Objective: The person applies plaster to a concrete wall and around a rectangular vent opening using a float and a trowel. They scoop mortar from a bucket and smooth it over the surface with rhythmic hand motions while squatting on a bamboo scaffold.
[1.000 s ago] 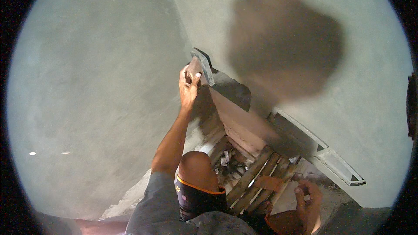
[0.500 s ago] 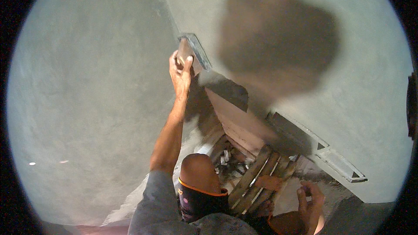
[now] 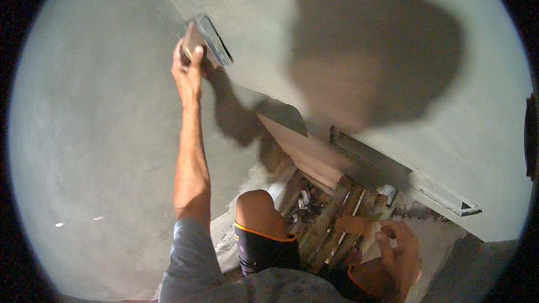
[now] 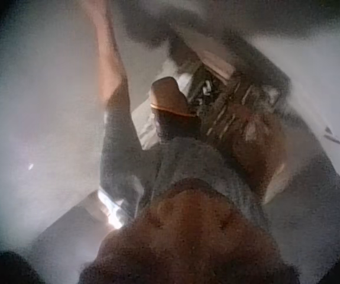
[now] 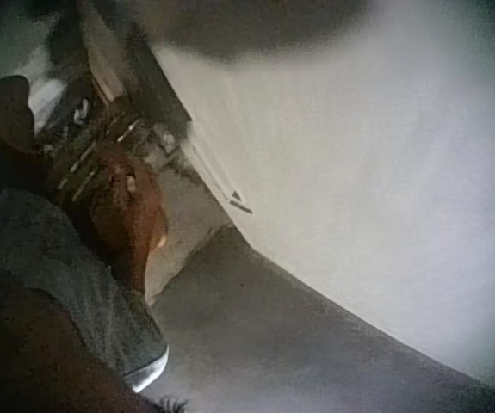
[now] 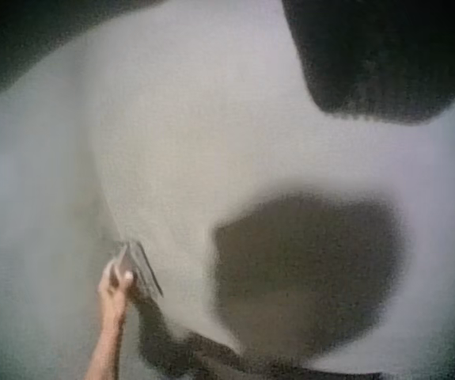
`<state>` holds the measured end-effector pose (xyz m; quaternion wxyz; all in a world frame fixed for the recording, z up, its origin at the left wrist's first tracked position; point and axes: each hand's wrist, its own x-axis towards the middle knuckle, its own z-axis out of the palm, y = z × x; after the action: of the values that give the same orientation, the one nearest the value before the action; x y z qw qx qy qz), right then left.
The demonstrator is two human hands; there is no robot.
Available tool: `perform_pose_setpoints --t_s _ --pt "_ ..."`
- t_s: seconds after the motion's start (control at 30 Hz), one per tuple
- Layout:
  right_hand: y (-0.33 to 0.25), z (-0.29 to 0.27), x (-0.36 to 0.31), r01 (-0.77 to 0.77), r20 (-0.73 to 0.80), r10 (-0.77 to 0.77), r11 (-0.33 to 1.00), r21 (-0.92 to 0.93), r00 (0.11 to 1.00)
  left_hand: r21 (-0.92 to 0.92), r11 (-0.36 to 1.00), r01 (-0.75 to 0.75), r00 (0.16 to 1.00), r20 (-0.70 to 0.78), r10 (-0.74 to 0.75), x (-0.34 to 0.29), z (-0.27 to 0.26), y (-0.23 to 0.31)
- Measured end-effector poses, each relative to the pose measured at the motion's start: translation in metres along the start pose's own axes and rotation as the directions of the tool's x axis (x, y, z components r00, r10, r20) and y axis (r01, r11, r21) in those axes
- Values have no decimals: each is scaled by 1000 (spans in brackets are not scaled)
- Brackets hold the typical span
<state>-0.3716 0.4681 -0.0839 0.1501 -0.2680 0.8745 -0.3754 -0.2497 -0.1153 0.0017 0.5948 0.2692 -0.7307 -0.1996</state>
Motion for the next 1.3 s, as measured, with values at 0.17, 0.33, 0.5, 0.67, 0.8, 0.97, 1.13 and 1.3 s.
perform_pose_setpoints --t_s 0.17,0.33,0.5,0.67,0.8,0.97,1.13,1.3 --pt "1 -14 -8 47 -27 -46 997 53 999 -147 972 183 983 8 -183 -128 65 68" --pt "-2 -15 -6 94 89 -93 995 -13 992 -282 890 358 933 63 -355 -268 133 163" --pt "-28 -13 2 20 166 0 993 -116 986 -166 976 138 952 293 -85 -336 134 241" --pt "4 -13 -4 112 235 -139 986 123 962 -199 954 223 971 -40 -235 -199 101 143" --pt "31 -14 -10 221 183 -250 961 165 951 -244 924 296 955 50 -292 -189 118 119" --pt "26 -14 -21 299 52 -311 940 167 949 -148 950 275 961 61 -269 -283 135 197" --pt "33 16 -29 480 -9 -480 875 66 877 -392 875 283 940 297 -170 -395 171 293" --pt "24 -59 -74 266 119 -275 960 90 954 -538 794 282 867 497 29 -431 173 331"
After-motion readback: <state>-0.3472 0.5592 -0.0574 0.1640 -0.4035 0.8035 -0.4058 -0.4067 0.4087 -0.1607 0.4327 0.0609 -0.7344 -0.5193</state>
